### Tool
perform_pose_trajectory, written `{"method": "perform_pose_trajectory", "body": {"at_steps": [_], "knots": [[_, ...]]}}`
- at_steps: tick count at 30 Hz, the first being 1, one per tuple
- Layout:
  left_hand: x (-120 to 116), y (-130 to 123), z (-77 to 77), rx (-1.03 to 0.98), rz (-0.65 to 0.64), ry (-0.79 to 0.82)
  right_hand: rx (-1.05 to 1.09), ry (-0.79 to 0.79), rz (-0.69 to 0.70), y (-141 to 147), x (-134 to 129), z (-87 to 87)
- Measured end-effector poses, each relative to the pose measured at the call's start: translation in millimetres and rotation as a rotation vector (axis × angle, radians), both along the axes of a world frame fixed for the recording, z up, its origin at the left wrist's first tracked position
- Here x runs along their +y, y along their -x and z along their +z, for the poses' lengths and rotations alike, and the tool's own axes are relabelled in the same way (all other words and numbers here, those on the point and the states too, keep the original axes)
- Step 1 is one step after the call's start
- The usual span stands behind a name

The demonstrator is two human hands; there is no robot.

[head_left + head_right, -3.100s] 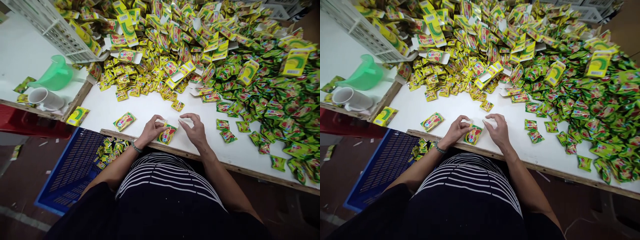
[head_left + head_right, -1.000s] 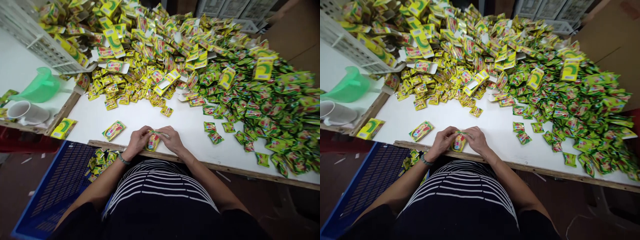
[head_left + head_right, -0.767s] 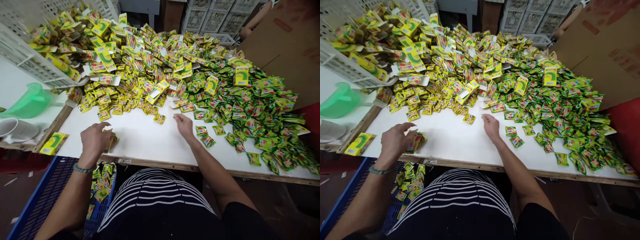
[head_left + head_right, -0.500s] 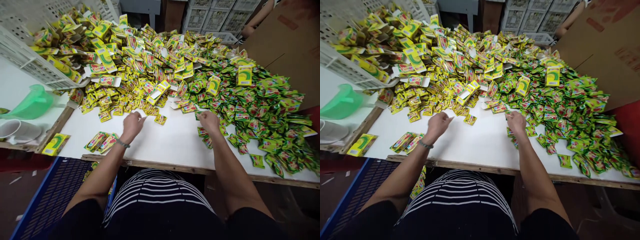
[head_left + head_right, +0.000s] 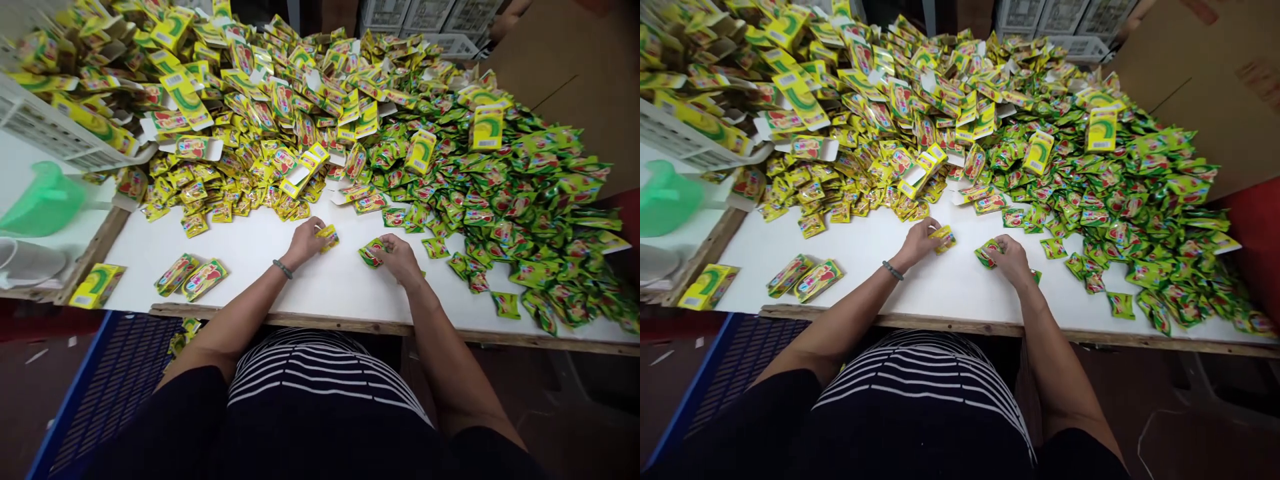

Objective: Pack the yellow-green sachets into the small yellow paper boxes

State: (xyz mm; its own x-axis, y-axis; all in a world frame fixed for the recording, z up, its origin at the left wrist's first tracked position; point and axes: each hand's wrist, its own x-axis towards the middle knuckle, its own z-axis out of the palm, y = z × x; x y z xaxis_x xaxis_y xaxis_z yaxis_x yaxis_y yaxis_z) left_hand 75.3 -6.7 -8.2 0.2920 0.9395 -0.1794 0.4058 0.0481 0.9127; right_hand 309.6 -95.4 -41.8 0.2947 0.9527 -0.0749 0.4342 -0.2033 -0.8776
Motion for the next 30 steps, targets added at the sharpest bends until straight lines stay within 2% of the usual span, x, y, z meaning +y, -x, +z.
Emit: {"method": "perform_pose_trajectory", "body": {"at_steps": [3,6,10,16,20,22,26,30], "knots": [[-11,9,-4.9,-0.291,-0.037,0.255,0.260,-0.034,-0.017,25,9,8.8],[-19,14,-8.1,-0.431,-0.037,0.382,0.355,-0.064,0.096,47,15,24.2],[-26,15,-8.1,-0.526,-0.053,0.426,0.305,-0.048,0.271,65,20,39.8],[-24,16,-6.1,-0.514,-0.014,0.432,0.331,-0.053,0.238,69,29,43.6],[-16,13,-1.9,-0.489,-0.069,0.433,0.308,-0.009,0.341,65,33,47.0],[-14,9,0.9,-0.525,-0.079,0.452,0.333,-0.013,0.286,65,35,45.5],[-19,1,4.9,-0.610,0.010,0.494,0.407,-0.096,0.050,67,37,33.3],[-26,-12,5.4,-0.671,0.085,0.439,0.289,-0.153,-0.072,72,36,22.9]]}}
